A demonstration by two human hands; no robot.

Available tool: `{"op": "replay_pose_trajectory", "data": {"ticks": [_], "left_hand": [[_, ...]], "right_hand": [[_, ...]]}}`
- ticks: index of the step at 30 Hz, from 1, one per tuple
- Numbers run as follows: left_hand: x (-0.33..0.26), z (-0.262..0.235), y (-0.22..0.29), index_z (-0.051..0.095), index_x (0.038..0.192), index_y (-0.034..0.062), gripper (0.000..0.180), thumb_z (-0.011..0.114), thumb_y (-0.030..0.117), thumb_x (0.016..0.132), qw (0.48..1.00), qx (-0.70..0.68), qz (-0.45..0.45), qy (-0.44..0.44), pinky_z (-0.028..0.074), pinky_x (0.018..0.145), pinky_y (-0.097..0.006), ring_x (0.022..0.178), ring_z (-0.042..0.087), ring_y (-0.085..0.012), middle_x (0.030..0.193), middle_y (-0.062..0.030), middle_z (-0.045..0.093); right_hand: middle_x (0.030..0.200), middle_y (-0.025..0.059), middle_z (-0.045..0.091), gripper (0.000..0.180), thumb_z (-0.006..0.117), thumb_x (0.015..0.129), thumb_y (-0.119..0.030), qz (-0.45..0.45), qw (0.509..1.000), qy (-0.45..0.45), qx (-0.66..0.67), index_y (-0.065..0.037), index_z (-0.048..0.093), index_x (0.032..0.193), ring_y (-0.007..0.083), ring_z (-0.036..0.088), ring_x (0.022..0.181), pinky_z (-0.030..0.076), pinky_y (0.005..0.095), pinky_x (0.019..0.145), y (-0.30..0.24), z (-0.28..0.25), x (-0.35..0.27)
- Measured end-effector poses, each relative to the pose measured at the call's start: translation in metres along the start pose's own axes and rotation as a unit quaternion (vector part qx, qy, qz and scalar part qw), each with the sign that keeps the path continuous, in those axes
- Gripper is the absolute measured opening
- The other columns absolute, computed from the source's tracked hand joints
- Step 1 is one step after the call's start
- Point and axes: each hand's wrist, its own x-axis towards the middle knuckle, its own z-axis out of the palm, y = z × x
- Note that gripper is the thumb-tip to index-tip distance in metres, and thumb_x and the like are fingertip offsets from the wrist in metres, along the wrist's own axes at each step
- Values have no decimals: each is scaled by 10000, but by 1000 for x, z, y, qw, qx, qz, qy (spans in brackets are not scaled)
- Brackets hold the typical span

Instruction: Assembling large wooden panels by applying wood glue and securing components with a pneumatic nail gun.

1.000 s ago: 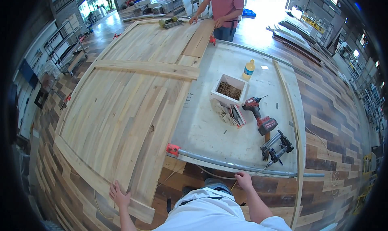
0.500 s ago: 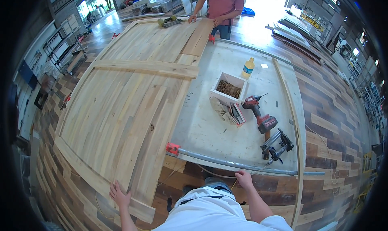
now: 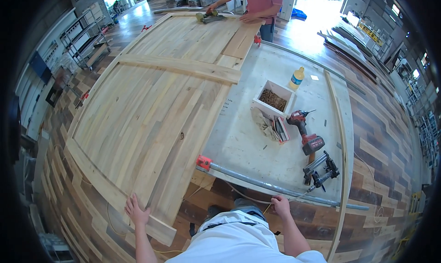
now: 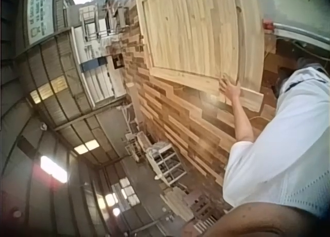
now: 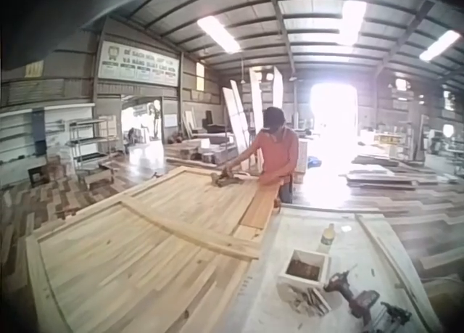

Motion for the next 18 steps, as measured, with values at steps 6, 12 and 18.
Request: {"op": "replay_pose_trajectory", "data": {"ticks": [6,12,18], "left_hand": [[-1,-2,2,261,1513,223,1024,761,299,623,1000,3,-3,0,116,1168,-554,1412,228,-352,1519,-168,261],[2,3,-4,271,1511,242,1006,774,305,642,1000,13,13,21,155,1156,-551,1391,259,-357,1495,-171,291],[13,-22,-6,337,1488,272,982,806,281,625,999,11,31,-30,265,1104,-533,1322,347,-375,1426,-181,366]], "right_hand": [[806,51,654,235,627,868,-150,7,1000,-5,10,-40,681,1068,124,603,583,512,279,509,7,0,5],[826,50,665,253,624,877,-168,17,1000,-2,-7,-40,677,1088,123,611,601,520,277,520,6,-3,2],[821,55,642,242,611,889,-166,6,1000,-6,0,-42,664,1091,131,596,607,514,286,522,1,-3,5]]}}
